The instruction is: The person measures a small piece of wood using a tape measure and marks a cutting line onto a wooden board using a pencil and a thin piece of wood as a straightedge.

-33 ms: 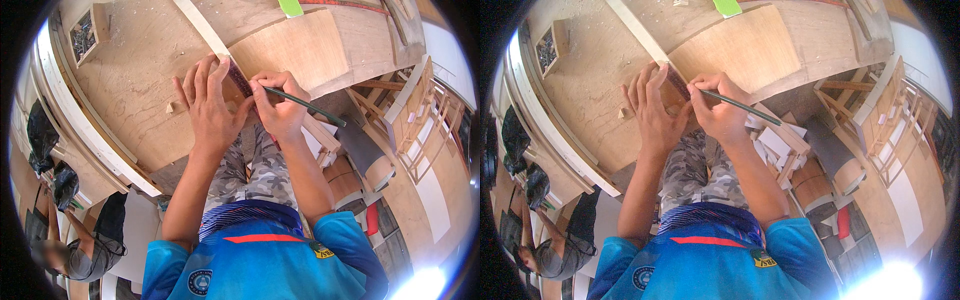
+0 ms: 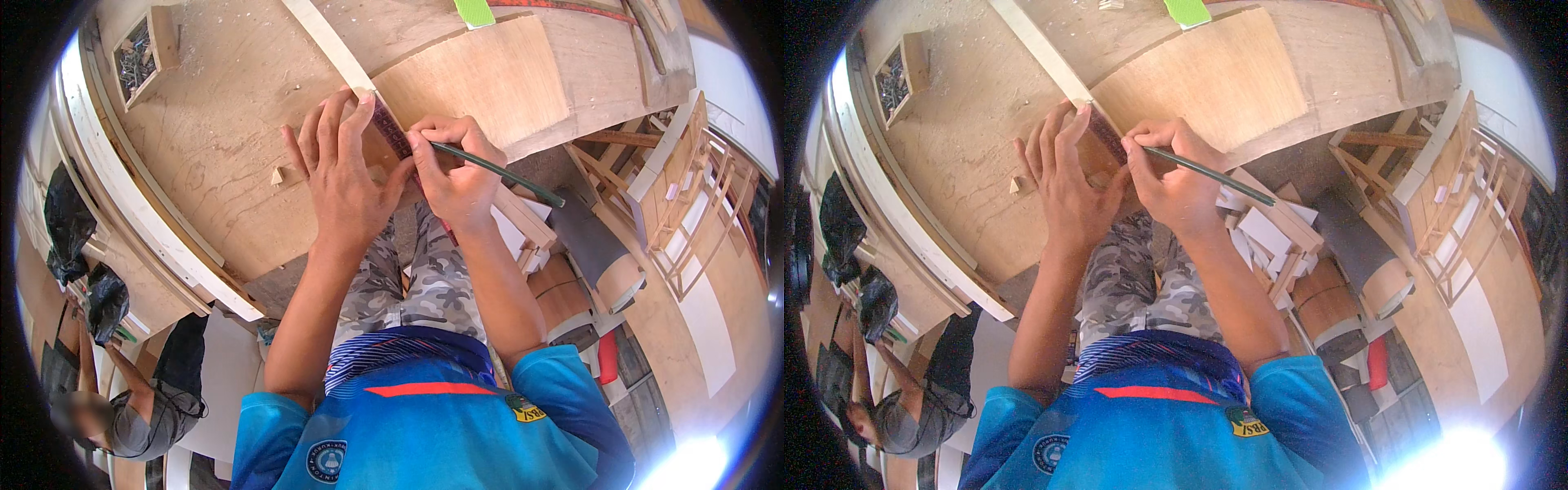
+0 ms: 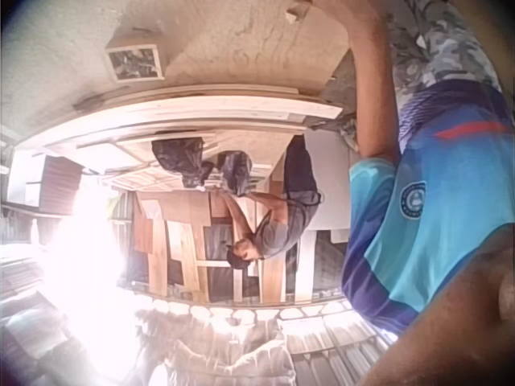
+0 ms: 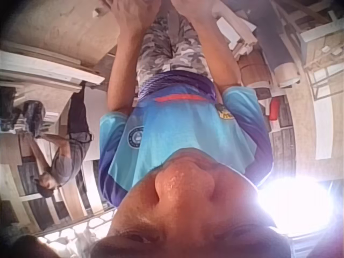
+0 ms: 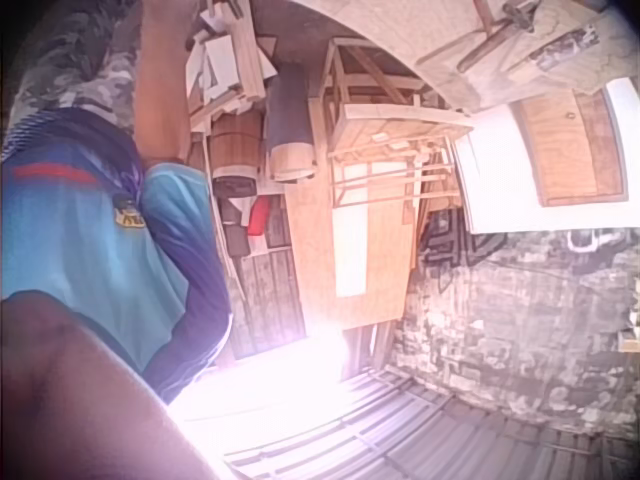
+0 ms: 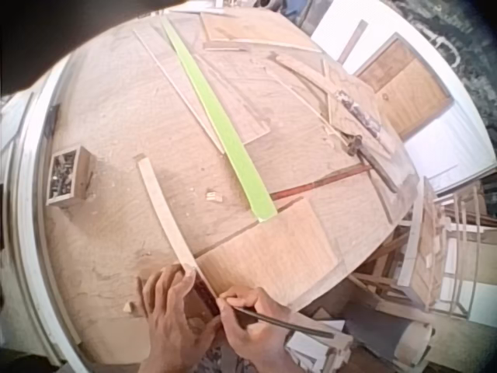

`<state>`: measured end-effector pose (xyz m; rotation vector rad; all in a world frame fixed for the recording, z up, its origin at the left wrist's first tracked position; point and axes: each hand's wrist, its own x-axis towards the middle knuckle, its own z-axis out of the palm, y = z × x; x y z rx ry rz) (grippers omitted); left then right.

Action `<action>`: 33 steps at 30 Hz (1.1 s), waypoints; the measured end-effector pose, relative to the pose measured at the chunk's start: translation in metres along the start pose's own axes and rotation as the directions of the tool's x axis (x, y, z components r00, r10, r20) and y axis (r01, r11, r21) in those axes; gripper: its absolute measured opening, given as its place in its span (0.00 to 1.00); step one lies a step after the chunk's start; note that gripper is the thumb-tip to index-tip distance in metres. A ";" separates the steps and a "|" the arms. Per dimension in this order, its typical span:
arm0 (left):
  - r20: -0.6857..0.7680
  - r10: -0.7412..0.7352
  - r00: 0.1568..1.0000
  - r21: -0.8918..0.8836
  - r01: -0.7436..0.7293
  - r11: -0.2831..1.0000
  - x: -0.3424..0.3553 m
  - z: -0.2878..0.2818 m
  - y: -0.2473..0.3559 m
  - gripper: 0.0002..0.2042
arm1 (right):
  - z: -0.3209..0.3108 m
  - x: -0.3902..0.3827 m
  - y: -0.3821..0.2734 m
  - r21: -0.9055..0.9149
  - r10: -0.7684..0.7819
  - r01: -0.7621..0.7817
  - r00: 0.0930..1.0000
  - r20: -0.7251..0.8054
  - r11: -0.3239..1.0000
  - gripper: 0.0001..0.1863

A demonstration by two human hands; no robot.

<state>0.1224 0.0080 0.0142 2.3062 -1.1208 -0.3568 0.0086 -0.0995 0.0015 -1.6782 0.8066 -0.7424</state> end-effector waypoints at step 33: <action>-0.068 0.009 0.998 -0.146 -0.019 0.989 0.000 -0.003 -0.008 0.45 | -0.031 -0.032 -0.021 0.217 0.271 -0.253 0.961 -0.056 0.943 0.09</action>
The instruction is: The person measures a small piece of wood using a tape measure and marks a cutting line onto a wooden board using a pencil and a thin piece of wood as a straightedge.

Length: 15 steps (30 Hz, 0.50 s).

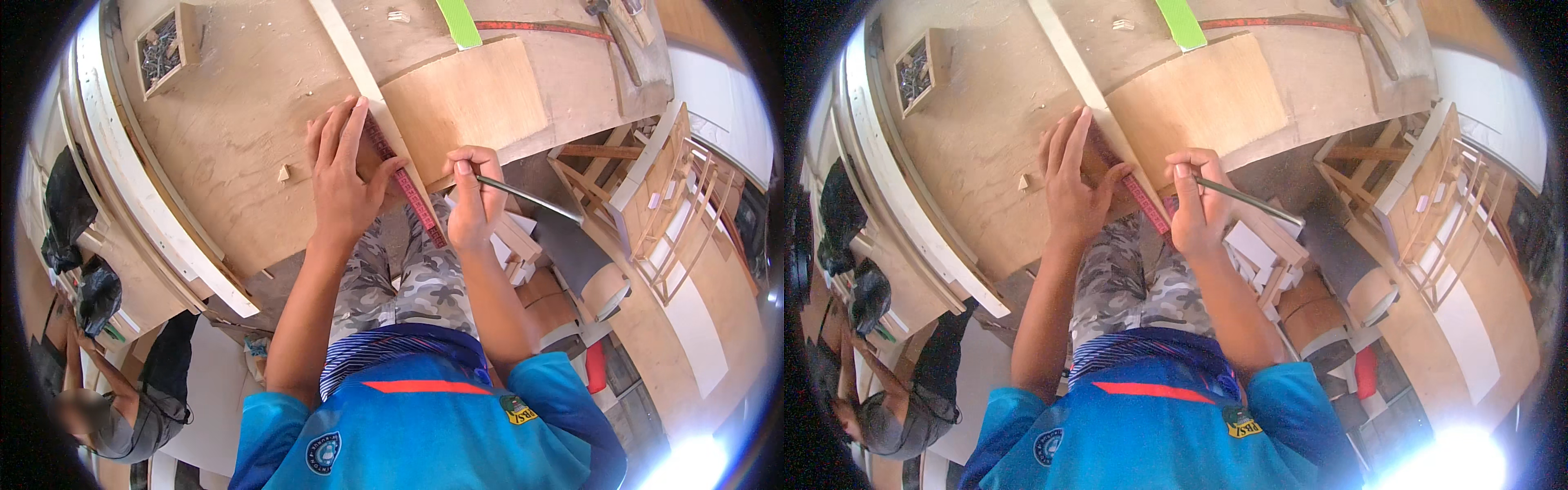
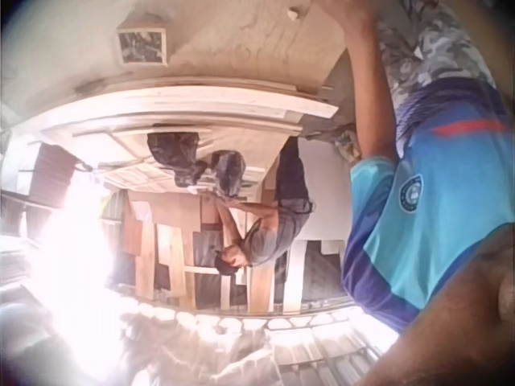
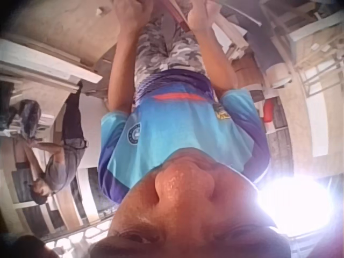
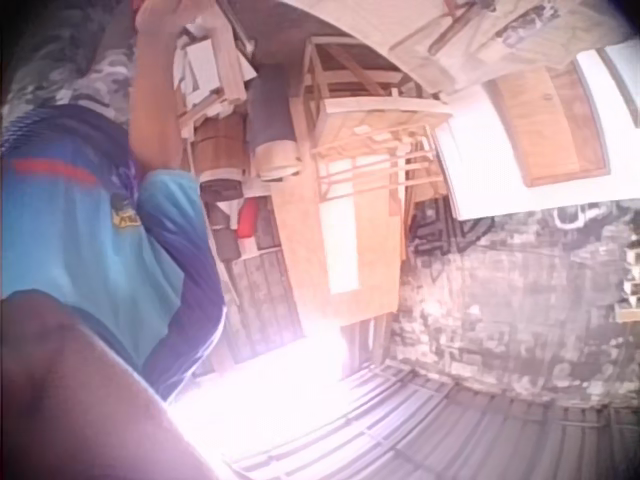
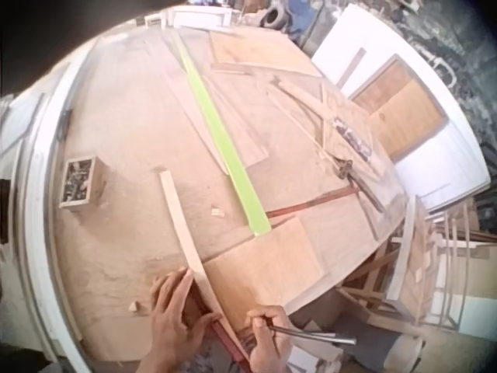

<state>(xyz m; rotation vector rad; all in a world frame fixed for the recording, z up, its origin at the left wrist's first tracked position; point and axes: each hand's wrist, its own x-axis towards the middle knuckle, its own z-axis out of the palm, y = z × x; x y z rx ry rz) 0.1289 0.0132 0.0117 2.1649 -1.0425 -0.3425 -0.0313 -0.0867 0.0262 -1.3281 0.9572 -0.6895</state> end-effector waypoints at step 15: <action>-0.315 -0.098 0.944 -0.321 -0.009 0.947 -0.009 0.010 -0.014 0.08 | 0.008 -0.040 0.003 -0.751 -0.006 0.052 0.998 0.064 0.658 0.23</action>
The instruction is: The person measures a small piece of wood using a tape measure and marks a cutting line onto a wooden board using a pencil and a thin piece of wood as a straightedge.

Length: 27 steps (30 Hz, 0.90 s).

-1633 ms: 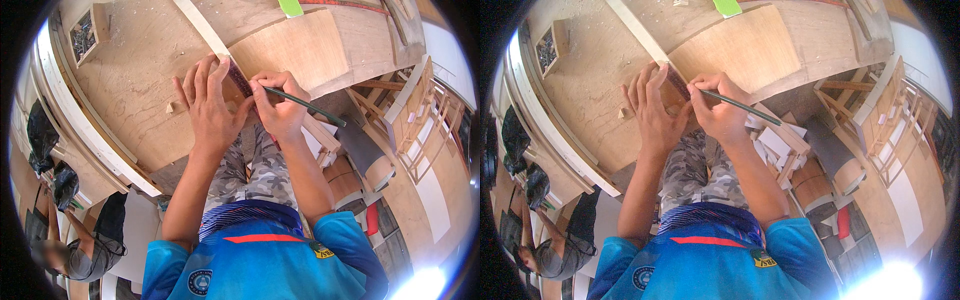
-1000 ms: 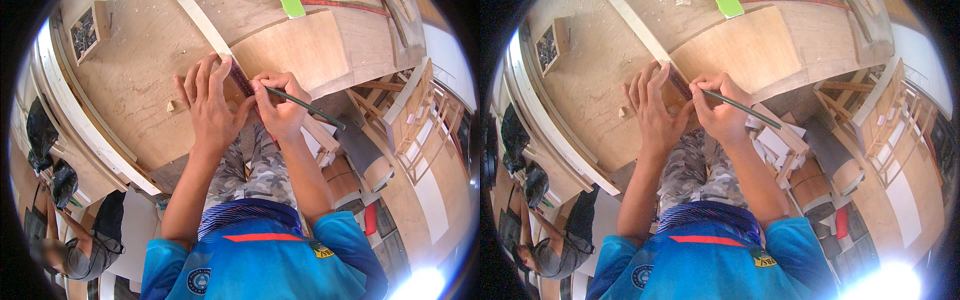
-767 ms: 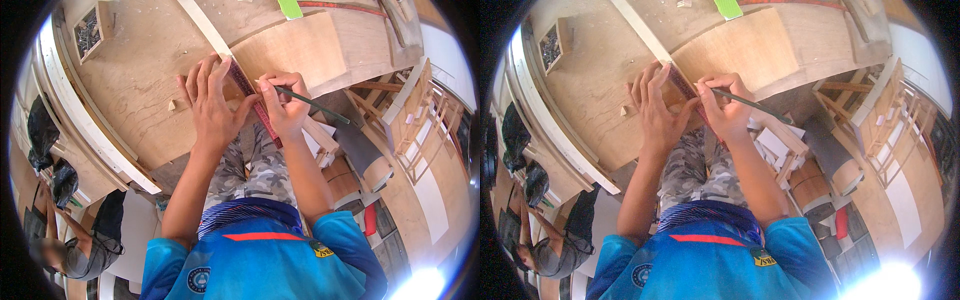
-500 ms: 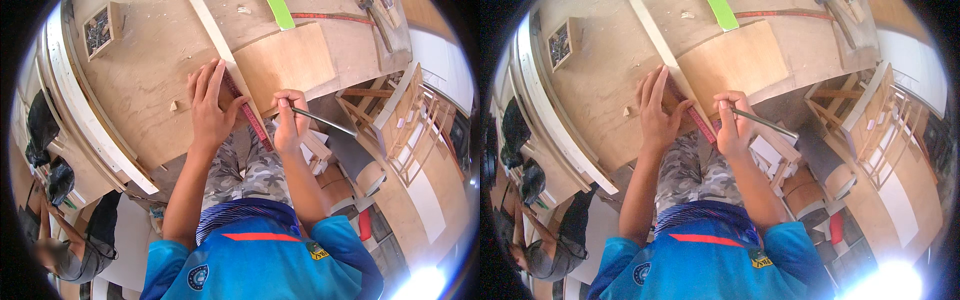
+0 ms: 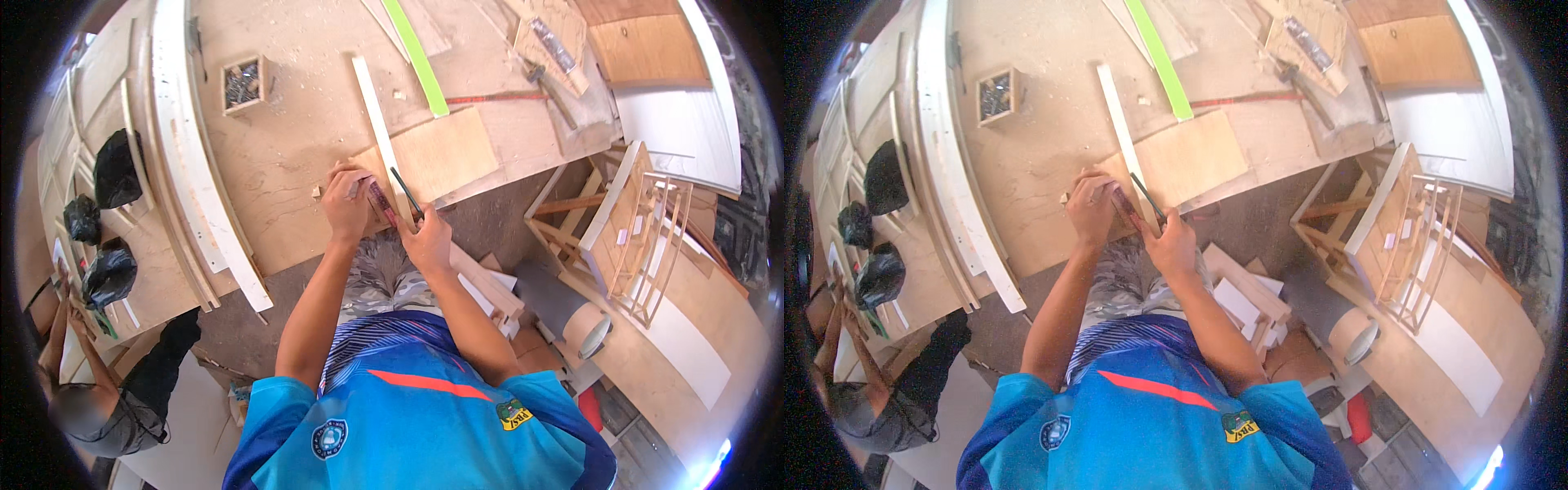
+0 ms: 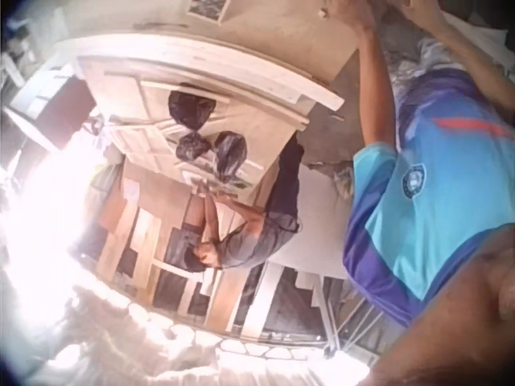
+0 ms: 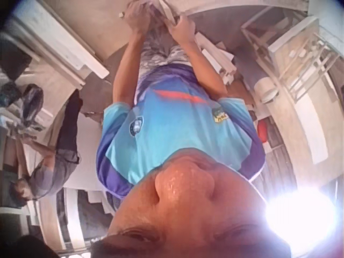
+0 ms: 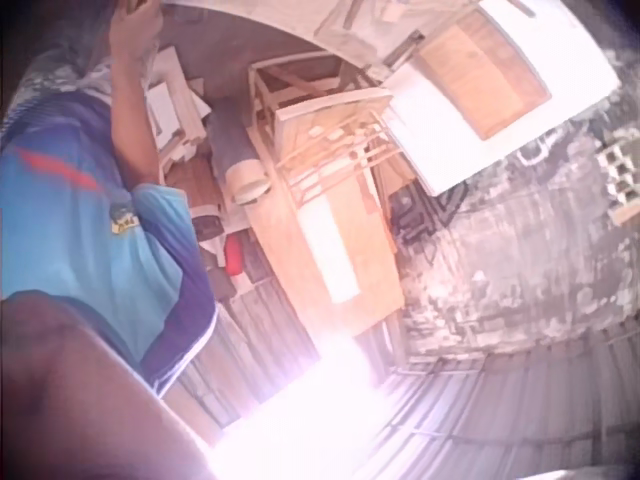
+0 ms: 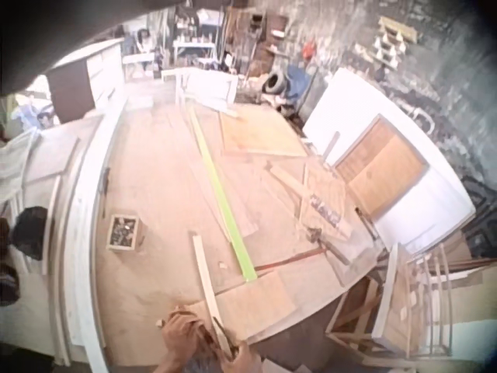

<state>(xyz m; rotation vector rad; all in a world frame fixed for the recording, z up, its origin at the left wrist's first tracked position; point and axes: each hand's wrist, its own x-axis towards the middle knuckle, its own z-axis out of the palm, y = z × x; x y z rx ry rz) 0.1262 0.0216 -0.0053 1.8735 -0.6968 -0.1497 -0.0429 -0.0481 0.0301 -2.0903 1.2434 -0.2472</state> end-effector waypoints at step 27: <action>0.179 0.042 0.983 0.226 -0.083 0.970 -0.015 -0.051 0.019 0.20 | -0.019 -0.010 0.026 0.095 0.025 -0.029 0.999 0.048 0.995 0.19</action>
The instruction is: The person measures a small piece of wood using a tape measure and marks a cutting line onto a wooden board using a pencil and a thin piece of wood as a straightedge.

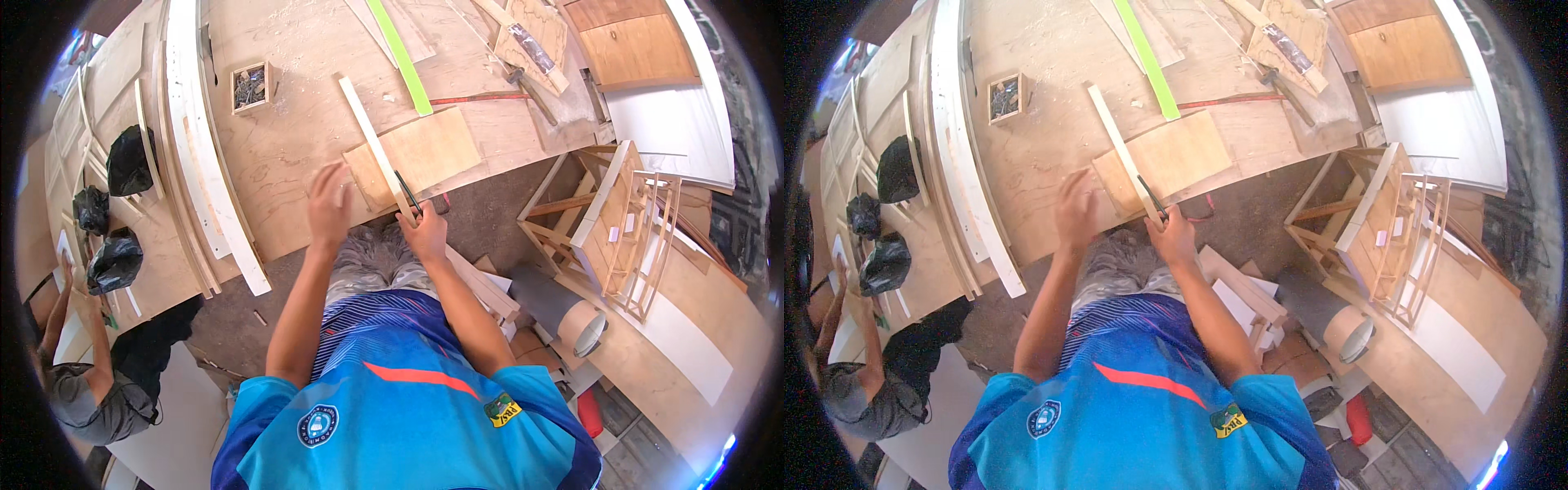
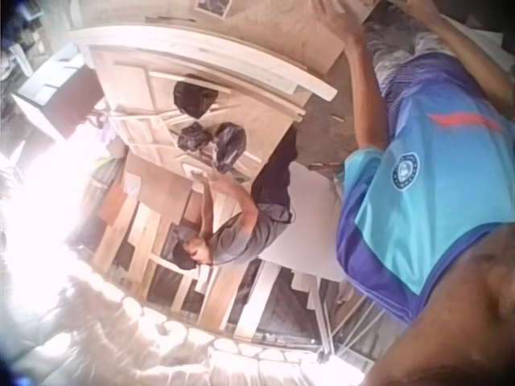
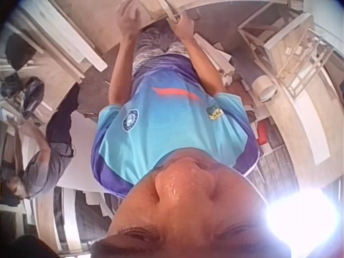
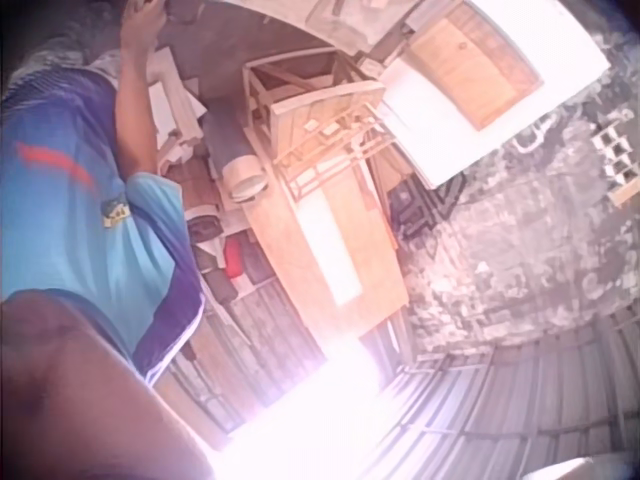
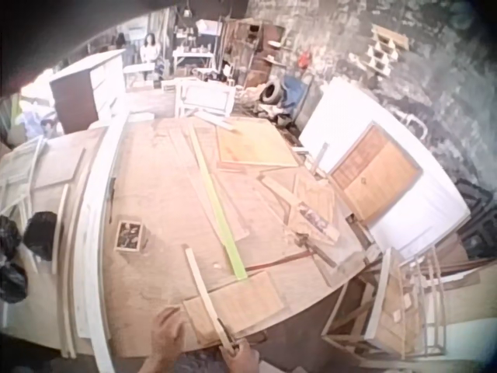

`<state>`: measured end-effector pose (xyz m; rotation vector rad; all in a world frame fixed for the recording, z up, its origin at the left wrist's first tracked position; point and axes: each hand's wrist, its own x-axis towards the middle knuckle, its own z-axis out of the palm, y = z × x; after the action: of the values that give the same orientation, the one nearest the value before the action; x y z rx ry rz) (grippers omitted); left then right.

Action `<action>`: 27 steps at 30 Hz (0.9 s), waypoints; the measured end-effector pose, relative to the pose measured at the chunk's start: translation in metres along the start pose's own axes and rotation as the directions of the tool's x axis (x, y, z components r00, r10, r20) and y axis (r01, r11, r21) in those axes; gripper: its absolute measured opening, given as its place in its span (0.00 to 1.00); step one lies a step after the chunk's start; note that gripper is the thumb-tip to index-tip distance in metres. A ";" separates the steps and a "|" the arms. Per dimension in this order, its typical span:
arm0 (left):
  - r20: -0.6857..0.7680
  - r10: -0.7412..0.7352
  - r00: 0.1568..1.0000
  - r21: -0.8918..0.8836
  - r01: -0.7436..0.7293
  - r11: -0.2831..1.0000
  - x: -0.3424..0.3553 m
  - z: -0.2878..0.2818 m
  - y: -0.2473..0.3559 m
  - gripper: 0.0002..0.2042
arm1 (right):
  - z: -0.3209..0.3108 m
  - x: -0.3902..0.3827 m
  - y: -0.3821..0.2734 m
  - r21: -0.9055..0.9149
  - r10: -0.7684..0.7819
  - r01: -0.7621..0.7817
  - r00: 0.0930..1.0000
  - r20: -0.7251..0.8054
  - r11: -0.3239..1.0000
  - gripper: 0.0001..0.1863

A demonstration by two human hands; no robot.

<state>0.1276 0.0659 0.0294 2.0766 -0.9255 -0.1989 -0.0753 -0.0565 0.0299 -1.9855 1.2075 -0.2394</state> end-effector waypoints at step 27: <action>-0.038 0.040 0.998 0.018 -0.039 0.999 0.003 0.046 0.025 0.30 | -0.057 0.045 0.013 0.544 -0.014 0.036 0.999 -0.044 0.838 0.20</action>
<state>0.0961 0.0253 0.0188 2.0691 -0.9474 -0.1298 -0.0903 -0.1261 0.0496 -1.4976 0.9933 -0.5721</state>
